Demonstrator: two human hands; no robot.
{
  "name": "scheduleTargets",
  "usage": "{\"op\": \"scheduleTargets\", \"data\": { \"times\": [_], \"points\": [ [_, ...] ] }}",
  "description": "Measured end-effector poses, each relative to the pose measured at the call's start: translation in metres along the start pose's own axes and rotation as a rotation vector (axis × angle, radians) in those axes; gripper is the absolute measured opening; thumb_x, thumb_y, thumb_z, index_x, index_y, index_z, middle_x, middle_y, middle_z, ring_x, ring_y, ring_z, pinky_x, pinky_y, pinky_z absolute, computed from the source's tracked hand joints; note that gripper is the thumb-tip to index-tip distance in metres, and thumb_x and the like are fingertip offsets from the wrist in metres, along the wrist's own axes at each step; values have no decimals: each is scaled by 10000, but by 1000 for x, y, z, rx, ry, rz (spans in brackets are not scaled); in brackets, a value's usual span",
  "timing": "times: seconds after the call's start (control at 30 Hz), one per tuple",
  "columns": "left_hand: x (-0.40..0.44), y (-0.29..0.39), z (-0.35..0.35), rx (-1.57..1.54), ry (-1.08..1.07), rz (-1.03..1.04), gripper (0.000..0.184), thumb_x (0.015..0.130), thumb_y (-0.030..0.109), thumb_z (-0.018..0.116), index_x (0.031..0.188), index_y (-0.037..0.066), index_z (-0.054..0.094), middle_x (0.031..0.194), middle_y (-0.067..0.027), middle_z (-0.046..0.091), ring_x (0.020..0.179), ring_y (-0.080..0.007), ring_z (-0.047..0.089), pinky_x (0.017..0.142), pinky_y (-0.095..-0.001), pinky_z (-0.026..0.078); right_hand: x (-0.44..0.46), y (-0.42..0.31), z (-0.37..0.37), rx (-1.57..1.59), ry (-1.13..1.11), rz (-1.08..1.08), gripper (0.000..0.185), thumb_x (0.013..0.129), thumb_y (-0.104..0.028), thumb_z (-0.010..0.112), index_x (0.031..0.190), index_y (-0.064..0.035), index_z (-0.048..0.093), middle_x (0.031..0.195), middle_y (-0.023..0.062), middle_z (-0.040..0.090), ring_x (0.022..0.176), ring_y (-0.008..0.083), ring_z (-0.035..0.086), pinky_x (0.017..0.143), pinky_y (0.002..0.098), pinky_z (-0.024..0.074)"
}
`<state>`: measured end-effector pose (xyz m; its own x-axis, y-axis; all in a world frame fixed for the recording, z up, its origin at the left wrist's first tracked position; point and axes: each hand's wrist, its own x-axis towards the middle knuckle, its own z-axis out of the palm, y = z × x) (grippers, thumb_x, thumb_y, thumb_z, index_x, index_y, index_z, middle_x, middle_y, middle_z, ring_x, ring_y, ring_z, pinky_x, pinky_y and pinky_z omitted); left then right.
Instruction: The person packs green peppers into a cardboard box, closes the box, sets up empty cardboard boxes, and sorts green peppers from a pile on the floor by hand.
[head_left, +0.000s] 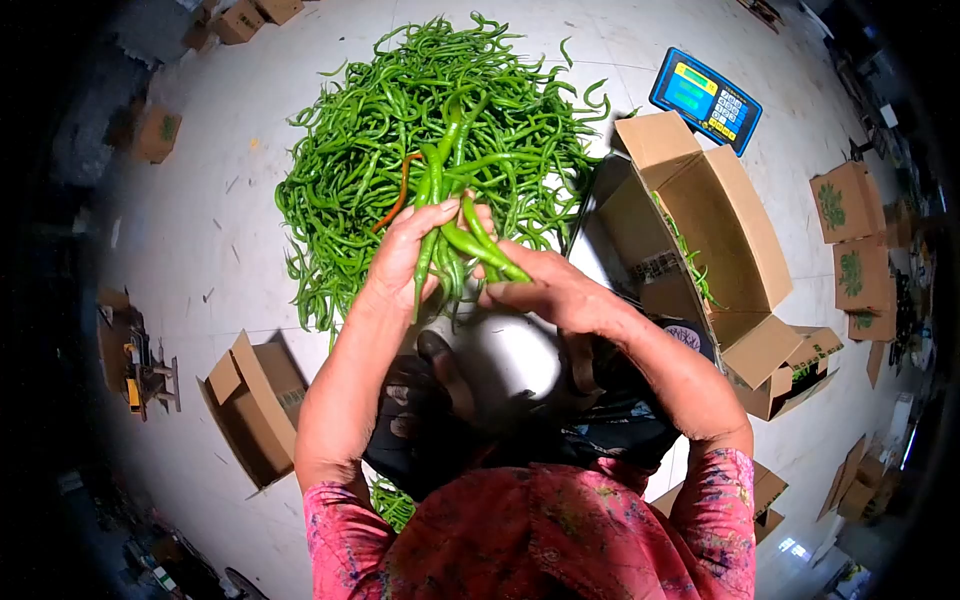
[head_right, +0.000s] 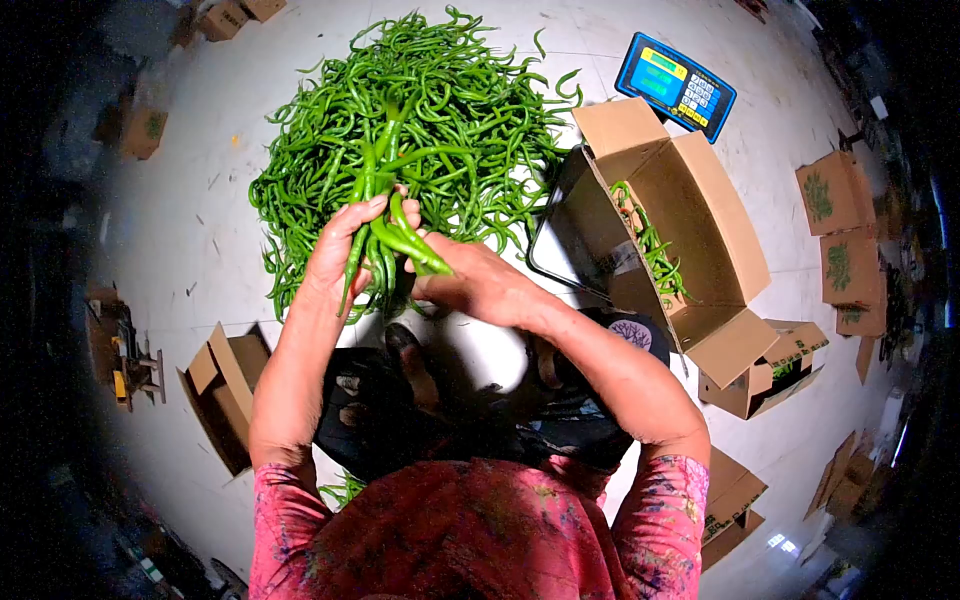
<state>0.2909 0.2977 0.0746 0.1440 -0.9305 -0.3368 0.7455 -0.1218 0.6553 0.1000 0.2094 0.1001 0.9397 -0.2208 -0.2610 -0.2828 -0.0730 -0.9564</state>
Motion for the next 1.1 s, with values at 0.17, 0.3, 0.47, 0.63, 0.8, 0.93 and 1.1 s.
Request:
{"op": "scheduleTargets", "data": {
  "times": [0.17, 0.3, 0.47, 0.63, 0.8, 0.93, 1.1],
  "points": [
    [5, 1, -19, 35, 47, -51, 329, 899, 147, 631, 1183, -5, 562, 997, -169, 660, 859, -252, 672, 711, -427, 604, 2, 9, -6, 235, -62, -3, 491, 917, -190, 565, 1389, -114, 454, 1082, 74, 605, 956, 154, 569, 886, 309, 448],
    [-3, 11, -13, 115, 86, -58, 341, 901, 153, 647, 1208, 42, 550, 1017, -129, 671, 868, -199, 674, 685, -330, 611, 3, 11, -11, 134, 37, 53, 411, 907, -149, 591, 1307, -93, 514, 965, 41, 624, 858, 118, 547, 773, 270, 451],
    [0, 13, -21, 40, 103, 38, 321, 913, 107, 631, 1218, 24, 572, 961, -116, 683, 798, -167, 672, 559, -242, 549, -4, 16, -17, 649, 55, 30, 389, 931, -148, 606, 1285, -17, 509, 1008, 48, 632, 870, 121, 588, 734, 262, 481],
    [1, 19, -27, 8, 58, 123, 320, 899, 108, 656, 1196, 23, 573, 862, -60, 639, 677, -100, 584, 562, -225, 482, -12, 11, -29, 764, 44, -47, 442, 917, -162, 631, 1306, -13, 482, 1044, 76, 619, 948, 162, 620, 763, 276, 508],
    [2, 16, -20, 99, 42, 156, 306, 899, 112, 652, 1175, 6, 573, 821, -44, 606, 630, -82, 553, 546, -223, 464, -31, 5, -48, 597, 214, -171, 407, 909, -140, 631, 1277, -18, 508, 1032, 72, 630, 957, 143, 605, 849, 282, 477],
    [2, 13, -7, 236, 100, 164, 327, 893, 118, 659, 1182, -2, 565, 838, -51, 617, 645, -87, 555, 556, -221, 461, -58, -8, -64, 212, 570, -161, 397, 896, -149, 642, 1264, -42, 540, 1050, 46, 619, 976, 135, 578, 896, 281, 448],
    [12, 1, -1, 264, 10, 165, 343, 906, 132, 646, 1197, -19, 548, 851, -62, 626, 656, -93, 558, 566, -224, 471, -114, -8, -112, -37, 889, -63, 383, 901, -170, 632, 1252, -39, 550, 1040, 23, 608, 930, 137, 560, 861, 320, 458]
  ]
}}
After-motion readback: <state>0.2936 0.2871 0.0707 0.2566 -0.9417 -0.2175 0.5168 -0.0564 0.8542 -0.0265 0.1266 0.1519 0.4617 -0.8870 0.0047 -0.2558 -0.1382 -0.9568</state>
